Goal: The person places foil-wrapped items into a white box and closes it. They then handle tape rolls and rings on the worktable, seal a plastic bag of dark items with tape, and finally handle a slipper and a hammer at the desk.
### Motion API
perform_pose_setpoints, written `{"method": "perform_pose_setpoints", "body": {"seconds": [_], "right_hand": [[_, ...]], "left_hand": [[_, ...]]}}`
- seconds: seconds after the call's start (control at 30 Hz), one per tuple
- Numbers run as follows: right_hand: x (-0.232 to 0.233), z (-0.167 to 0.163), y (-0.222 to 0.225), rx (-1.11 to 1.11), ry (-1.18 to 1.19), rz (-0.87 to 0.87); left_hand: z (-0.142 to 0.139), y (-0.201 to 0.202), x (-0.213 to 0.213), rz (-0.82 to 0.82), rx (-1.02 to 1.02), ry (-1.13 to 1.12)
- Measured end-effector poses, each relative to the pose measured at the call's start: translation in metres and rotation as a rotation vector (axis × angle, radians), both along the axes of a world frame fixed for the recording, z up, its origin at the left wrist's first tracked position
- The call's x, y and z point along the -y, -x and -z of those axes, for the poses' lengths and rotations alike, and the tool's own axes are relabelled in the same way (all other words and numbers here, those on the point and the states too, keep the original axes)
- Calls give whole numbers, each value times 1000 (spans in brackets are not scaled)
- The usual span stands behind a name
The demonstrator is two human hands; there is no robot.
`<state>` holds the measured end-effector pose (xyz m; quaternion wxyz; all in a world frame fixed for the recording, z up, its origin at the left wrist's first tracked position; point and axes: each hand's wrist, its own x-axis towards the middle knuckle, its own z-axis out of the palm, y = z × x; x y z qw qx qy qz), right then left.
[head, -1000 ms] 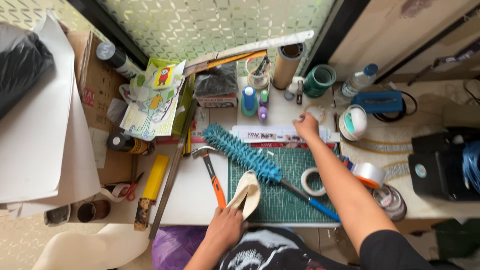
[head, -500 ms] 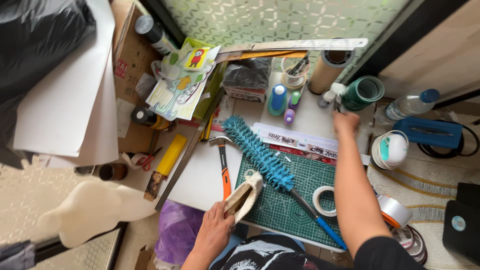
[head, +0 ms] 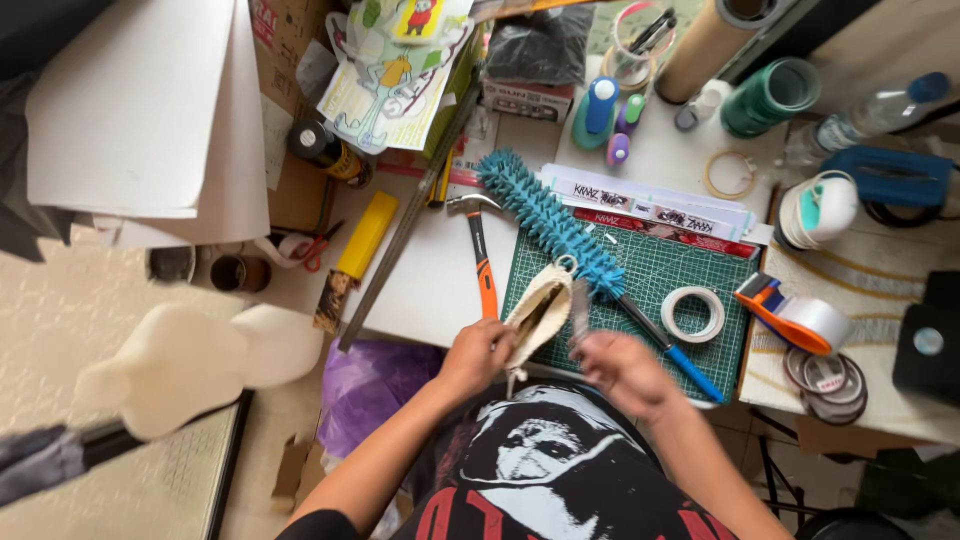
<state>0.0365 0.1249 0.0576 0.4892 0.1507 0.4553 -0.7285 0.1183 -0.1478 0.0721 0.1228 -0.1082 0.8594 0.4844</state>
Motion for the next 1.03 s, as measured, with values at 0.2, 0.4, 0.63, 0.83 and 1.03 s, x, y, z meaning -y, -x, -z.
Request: {"method": "perform_pose_setpoints", "body": {"seconds": [0.2, 0.4, 0.63, 0.83, 1.03], "right_hand": [[55, -8, -50, 121, -47, 5], [85, 24, -48, -35, -178, 180], [113, 61, -62, -875, -1318, 172], [110, 62, -47, -616, -1005, 270], [148, 25, 8, -967, -1175, -305]], "left_hand": [[4, -3, 7, -28, -178, -111], [13, -12, 16, 45, -197, -154], [35, -5, 20, 74, -290, -187], [35, -17, 33, 228, -299, -158], [24, -23, 29, 469, -255, -16]]}}
